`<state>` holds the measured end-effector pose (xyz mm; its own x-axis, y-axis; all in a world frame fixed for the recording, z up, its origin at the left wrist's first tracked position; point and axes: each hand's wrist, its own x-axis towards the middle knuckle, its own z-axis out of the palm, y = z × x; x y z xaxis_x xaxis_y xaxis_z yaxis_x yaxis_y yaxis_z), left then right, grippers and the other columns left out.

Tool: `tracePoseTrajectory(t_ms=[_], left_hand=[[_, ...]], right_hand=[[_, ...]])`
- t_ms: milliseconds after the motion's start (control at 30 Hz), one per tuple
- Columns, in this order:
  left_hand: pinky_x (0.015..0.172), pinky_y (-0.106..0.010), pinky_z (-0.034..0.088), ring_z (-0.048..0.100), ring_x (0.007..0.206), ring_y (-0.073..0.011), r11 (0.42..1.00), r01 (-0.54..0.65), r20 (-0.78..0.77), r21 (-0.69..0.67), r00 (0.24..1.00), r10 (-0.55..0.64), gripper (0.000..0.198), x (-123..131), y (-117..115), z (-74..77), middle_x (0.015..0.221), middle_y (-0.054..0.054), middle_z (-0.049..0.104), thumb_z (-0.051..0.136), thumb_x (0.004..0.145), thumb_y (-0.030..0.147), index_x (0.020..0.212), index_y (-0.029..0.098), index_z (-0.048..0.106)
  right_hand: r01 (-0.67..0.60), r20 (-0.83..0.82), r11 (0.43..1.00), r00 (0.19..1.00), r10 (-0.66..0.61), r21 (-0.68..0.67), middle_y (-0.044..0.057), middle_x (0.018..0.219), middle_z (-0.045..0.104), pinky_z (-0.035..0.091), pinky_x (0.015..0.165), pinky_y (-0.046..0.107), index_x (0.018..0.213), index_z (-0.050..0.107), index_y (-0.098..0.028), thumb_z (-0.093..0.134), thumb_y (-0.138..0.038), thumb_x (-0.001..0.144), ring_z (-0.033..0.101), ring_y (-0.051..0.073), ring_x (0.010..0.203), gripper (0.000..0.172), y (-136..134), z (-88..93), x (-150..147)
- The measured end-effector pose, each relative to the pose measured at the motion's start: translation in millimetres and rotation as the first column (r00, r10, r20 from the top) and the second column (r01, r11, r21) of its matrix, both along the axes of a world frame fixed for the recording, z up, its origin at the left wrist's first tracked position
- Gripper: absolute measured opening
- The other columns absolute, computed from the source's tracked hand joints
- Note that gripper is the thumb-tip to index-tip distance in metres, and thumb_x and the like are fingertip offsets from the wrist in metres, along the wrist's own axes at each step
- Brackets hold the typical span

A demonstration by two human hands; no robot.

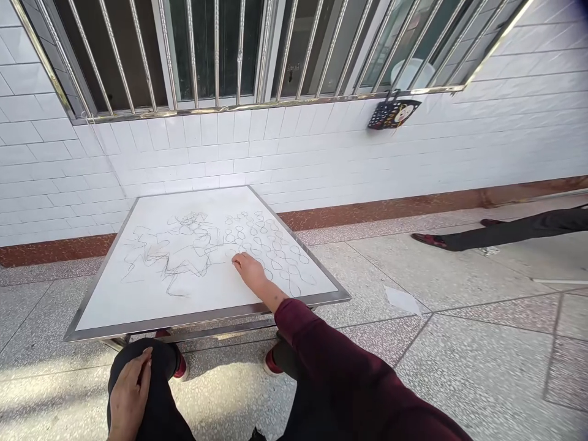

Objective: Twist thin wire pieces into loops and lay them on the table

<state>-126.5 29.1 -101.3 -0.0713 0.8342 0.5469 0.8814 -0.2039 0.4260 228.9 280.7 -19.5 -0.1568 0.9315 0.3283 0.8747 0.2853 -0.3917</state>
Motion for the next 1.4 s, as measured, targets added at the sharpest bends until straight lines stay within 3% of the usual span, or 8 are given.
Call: tracePoseTrajectory(t_ms=[133, 433, 567, 733, 867, 1100, 1200, 1400], left_hand=[[0.08, -0.032, 0.058, 0.072, 0.087, -0.0205, 0.999, 0.021, -0.149, 0.045, 0.989, -0.014, 0.033, -6.5, -0.5, -15.2, 0.102, -0.006, 0.076, 0.048, 0.096, 0.039, 0.114, 0.02, 0.068], [0.079, -0.032, 0.057, 0.071, 0.086, -0.0205, 0.999, 0.04, -0.212, 0.025, 0.977, -0.034, 0.028, -5.9, 2.0, -16.1, 0.1, -0.004, 0.075, 0.05, 0.095, 0.032, 0.115, 0.022, 0.066], [0.08, -0.032, 0.056, 0.071, 0.086, -0.0209, 0.999, 0.043, -0.233, 0.017, 0.972, -0.037, 0.028, -5.1, 2.5, -16.4, 0.101, -0.004, 0.075, 0.051, 0.095, 0.031, 0.116, 0.022, 0.067], [0.08, -0.032, 0.055, 0.071, 0.084, -0.0204, 0.999, 0.049, -0.268, 0.021, 0.962, -0.041, 0.028, -4.2, 3.6, -15.1, 0.099, -0.004, 0.075, 0.051, 0.095, 0.03, 0.116, 0.021, 0.066], [0.079, -0.032, 0.055, 0.07, 0.086, -0.0211, 0.999, 0.045, -0.289, 0.025, 0.957, -0.036, 0.026, -2.8, 4.3, -13.3, 0.1, -0.004, 0.075, 0.051, 0.095, 0.029, 0.114, 0.022, 0.067], [0.081, -0.033, 0.055, 0.071, 0.087, -0.0212, 0.998, 0.061, -0.286, 0.012, 0.957, -0.055, 0.025, 3.0, 7.5, -10.2, 0.099, -0.005, 0.075, 0.052, 0.094, 0.028, 0.113, 0.021, 0.068], [0.082, -0.033, 0.055, 0.07, 0.088, -0.0212, 0.998, 0.063, -0.284, -0.003, 0.957, -0.062, 0.025, 6.2, 7.7, -9.2, 0.1, -0.005, 0.075, 0.051, 0.094, 0.027, 0.112, 0.02, 0.068], [0.081, -0.033, 0.055, 0.07, 0.086, -0.0209, 0.998, 0.066, -0.253, -0.023, 0.965, -0.07, 0.024, 8.1, 6.8, -4.4, 0.098, -0.005, 0.075, 0.052, 0.094, 0.027, 0.111, 0.021, 0.069]], right_hand=[[0.013, 0.049, 0.999, 0.999, -0.012, -0.032, 0.003, 0.09, 0.065, 0.037, 0.058, 0.025, 0.093, 0.065, -0.022, 0.047, -0.017, 0.096, 0.058, 0.015, 0.076, 0.019, 14.3, -4.2, -3.7], [0.007, 0.089, 1.0, 0.996, -0.01, 0.027, 0.007, 0.091, 0.067, 0.044, 0.061, 0.029, 0.094, 0.066, -0.021, 0.047, -0.014, 0.095, 0.06, 0.021, 0.085, 0.021, 28.1, -2.4, -1.6], [-0.076, 0.072, 0.99, 0.995, 0.068, 0.115, 0.009, 0.101, 0.067, 0.05, 0.067, 0.031, 0.104, 0.066, -0.022, 0.044, -0.02, 0.099, 0.061, 0.023, 0.091, 0.022, -0.2, -2.0, -19.2], [-0.247, 0.07, 0.95, 0.969, 0.238, 0.19, 0.006, 0.092, 0.066, 0.052, 0.073, 0.03, 0.099, 0.066, -0.022, 0.052, -0.015, 0.095, 0.06, 0.019, 0.086, 0.015, -61.3, -20.9, -52.1], [-0.23, 0.043, 0.948, 0.973, 0.226, 0.22, 0.007, 0.089, 0.066, 0.052, 0.074, 0.033, 0.098, 0.066, -0.02, 0.05, -0.01, 0.094, 0.058, 0.021, 0.083, 0.018, -78.5, -28.2, -50.7], [-0.036, 0.012, 0.983, 0.999, 0.034, 0.179, 0.012, 0.106, 0.064, 0.051, 0.074, 0.039, 0.112, 0.062, -0.021, 0.053, -0.024, 0.096, 0.055, 0.027, 0.094, 0.019, -6.1, -7.4, -20.1], [-0.016, 0.028, 0.993, 1.0, 0.013, 0.115, 0.011, 0.098, 0.065, 0.049, 0.066, 0.035, 0.101, 0.065, -0.022, 0.057, -0.022, 0.093, 0.056, 0.026, 0.09, 0.011, 26.3, -5.5, -14.8], [-0.033, -0.042, 0.999, 0.999, 0.035, 0.036, 0.009, 0.084, 0.064, 0.045, 0.061, 0.031, 0.082, 0.064, -0.02, 0.055, -0.023, 0.094, 0.058, 0.023, 0.08, 0.016, 36.8, -7.8, -11.4]])
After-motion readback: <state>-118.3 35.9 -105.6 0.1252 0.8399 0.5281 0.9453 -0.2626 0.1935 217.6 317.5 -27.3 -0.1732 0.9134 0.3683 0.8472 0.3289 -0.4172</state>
